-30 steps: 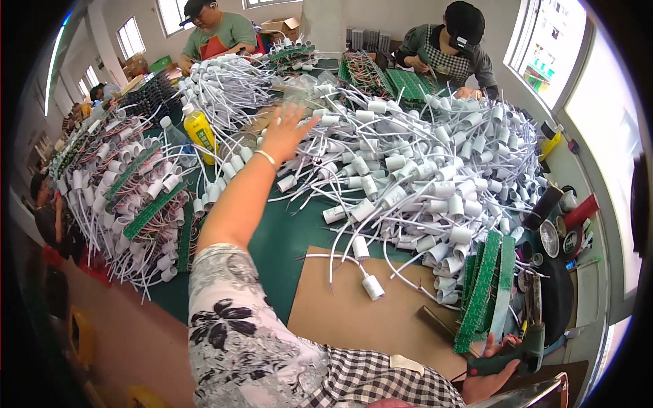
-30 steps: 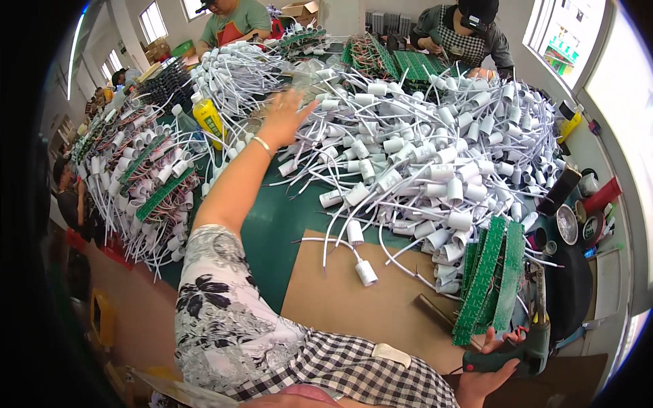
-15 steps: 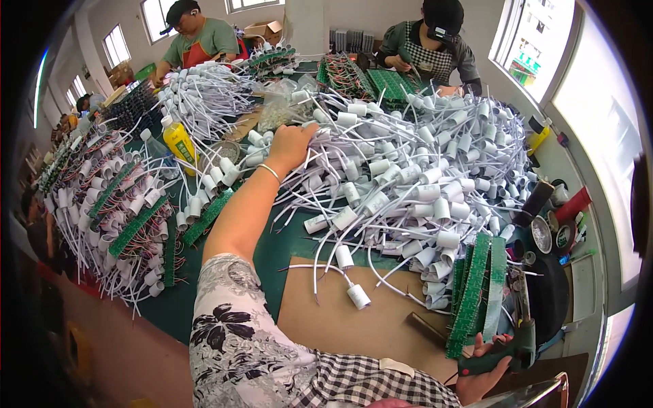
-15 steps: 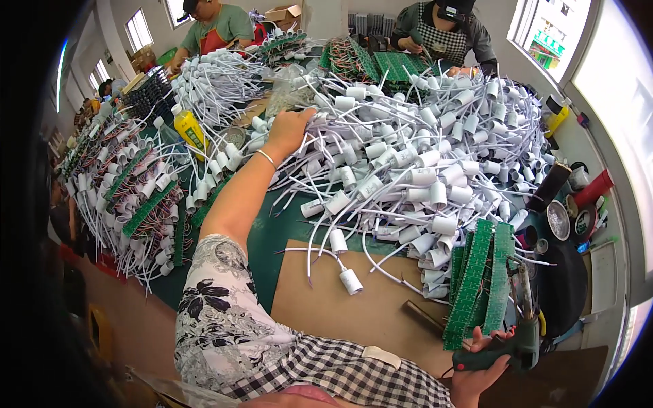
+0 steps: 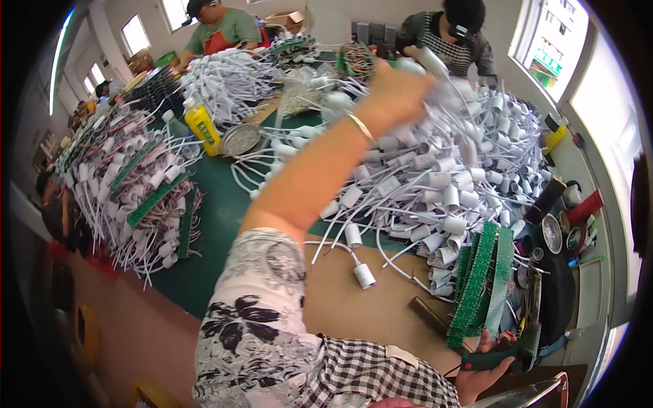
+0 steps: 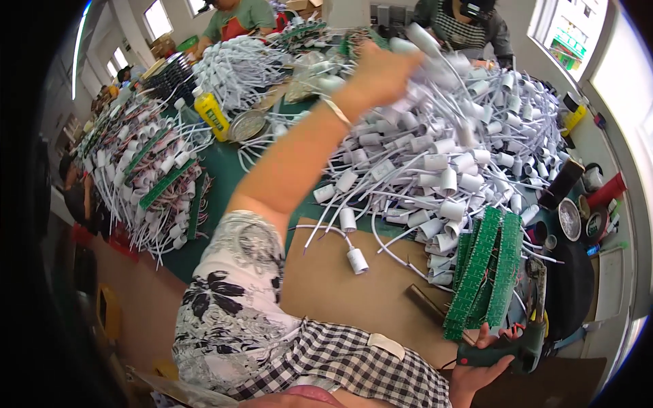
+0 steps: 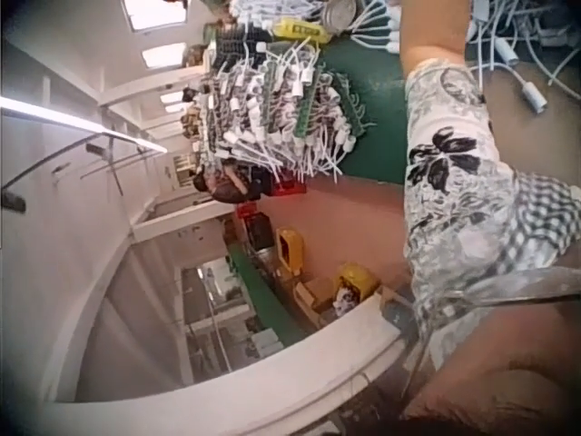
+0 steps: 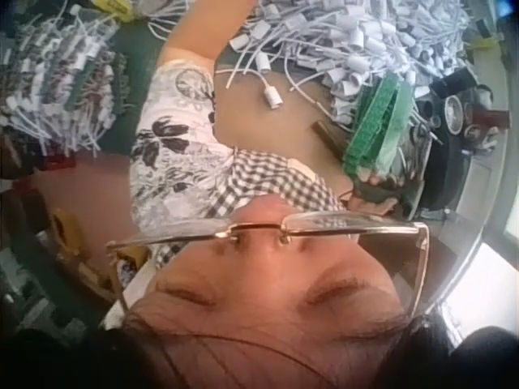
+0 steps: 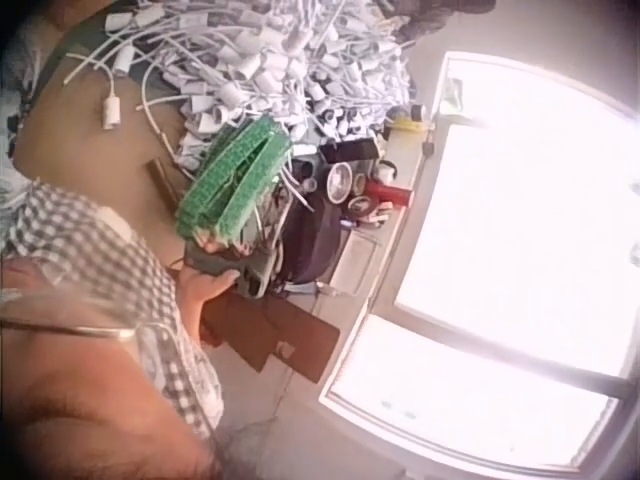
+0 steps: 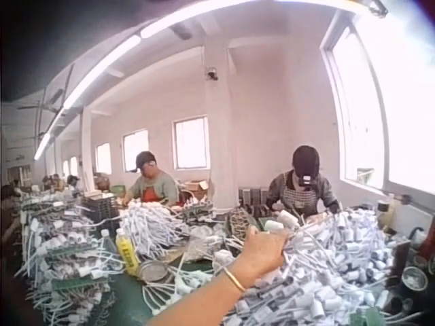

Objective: The person solders wires from light sockets onto a circuit board using a soldering gun, sets the assembled board aside, and solders socket wires onto a new circuit board.

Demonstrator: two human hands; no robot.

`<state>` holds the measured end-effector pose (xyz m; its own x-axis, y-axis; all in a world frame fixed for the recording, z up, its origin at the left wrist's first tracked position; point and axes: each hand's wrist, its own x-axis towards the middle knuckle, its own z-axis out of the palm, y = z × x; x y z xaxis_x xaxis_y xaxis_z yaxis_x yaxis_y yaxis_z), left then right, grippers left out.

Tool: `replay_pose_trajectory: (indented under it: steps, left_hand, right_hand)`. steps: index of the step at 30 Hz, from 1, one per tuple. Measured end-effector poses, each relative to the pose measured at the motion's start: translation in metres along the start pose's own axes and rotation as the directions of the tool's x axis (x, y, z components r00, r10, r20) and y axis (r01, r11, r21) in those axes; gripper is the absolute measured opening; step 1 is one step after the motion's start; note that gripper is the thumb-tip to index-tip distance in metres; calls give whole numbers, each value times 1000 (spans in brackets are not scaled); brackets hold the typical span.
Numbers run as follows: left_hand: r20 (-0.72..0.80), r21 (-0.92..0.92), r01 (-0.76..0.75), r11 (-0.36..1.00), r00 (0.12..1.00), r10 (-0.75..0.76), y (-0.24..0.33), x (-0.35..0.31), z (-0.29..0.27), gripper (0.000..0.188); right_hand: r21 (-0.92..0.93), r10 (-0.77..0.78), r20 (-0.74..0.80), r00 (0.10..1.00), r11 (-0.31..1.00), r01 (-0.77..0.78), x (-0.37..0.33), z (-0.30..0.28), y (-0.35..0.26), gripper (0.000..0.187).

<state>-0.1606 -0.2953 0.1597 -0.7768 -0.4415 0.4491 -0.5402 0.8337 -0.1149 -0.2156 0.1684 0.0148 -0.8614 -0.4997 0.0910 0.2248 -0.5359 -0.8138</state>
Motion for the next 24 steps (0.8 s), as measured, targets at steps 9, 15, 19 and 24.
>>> replay_pose_trajectory:
  steps: [9,15,19,24]
  left_hand:
    - [-368,-261,-179,948,927,74,42,-68,38,60]
    - [227,-212,349,913,926,-302,-67,-184,22,31]
    - [282,237,331,913,876,-391,-73,-222,46,53]
    - [482,-32,486,873,773,-413,-100,-206,23,59]
  right_hand:
    - [29,-22,96,995,999,19,-6,0,-9,46]
    - [6,24,-23,999,1000,-23,-12,13,0,55]
    - [-12,37,18,999,999,-36,-12,10,0,56]
    - [22,-4,85,996,1000,2,-18,7,-9,47]
